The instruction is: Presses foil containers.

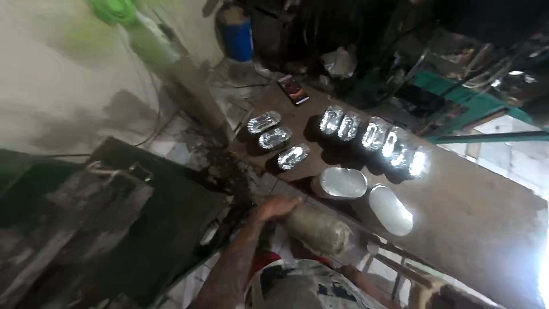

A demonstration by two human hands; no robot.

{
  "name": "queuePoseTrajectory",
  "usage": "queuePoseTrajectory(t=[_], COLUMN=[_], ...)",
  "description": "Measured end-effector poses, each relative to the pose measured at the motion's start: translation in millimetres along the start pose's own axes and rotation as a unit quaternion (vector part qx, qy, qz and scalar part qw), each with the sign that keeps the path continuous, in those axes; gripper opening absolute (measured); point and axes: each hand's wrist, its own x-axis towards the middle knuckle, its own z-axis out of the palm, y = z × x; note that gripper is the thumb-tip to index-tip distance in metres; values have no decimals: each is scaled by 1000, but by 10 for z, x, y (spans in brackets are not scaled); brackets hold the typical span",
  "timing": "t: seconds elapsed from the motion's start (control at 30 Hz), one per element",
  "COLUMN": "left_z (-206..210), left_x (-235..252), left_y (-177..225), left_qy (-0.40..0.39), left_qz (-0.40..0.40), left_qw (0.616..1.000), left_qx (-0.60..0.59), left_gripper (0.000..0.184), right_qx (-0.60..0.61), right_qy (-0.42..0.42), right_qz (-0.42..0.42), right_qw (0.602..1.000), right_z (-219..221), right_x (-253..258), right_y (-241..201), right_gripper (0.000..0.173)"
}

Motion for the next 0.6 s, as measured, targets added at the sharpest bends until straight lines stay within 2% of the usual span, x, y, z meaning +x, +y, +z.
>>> queuePoseTrajectory(t=[0.07, 0.13, 0.2, 0.27, 0.3, 0.33, 0.37, 0.4, 0.47, 0.53, 0.57, 0.6], left_z=[-293, -599, -1033, -1429, -1559, -1615, -1573, -1440, -1177, -1119, -1103, -1054], left_x=[-575, -1012, -1307, -1437, -1465, -1491, -1519, -1581, -1740, -1968, -2105, -2262], left_y=[-180, -428, -568, -701, -817, -947, -1104, -1279, -1800, -2437, -2664, -2783], left_qy=[114, 218, 337, 455, 502, 540, 564, 580, 555, 493, 461, 442], left_qz=[100, 143, 153, 173, 180, 189, 182, 128, -59, -194, -219, -206], left_qw=[982, 951, 885, 782, 755, 743, 749, 772, 824, 848, 860, 873], left_qx=[-110, -164, -282, -388, -382, -347, -296, -228, -101, -29, -14, -13], left_gripper=[47, 54, 55, 41, 44, 50, 55, 58, 66, 72, 70, 63], right_qx=[-21, 11, 26, 10, 1, -3, -3, 1, 7, 15, 12, -4], right_qy=[13, 49, 66, 84, 92, 109, 124, 138, 169, 194, 205, 220], right_qz=[-78, -140, -166, -203, -225, -251, -274, -299, -338, -360, -374, -404], right_qw=[997, 989, 984, 976, 970, 962, 954, 944, 926, 913, 904, 888], right_z=[-135, -309, -500, -573, -602, -618, -613, -594, -566, -554, -536, -503], right_x=[26, 80, 218, 419, 539, 662, 771, 860, 994, 1059, 1098, 1156], right_y=[-83, -297, -614, -972, -1187, -1416, -1636, -1846, -2312, -2842, -3096, -3347], right_gripper=[34, 30, 30, 30, 27, 25, 24, 24, 25, 25, 25, 24])
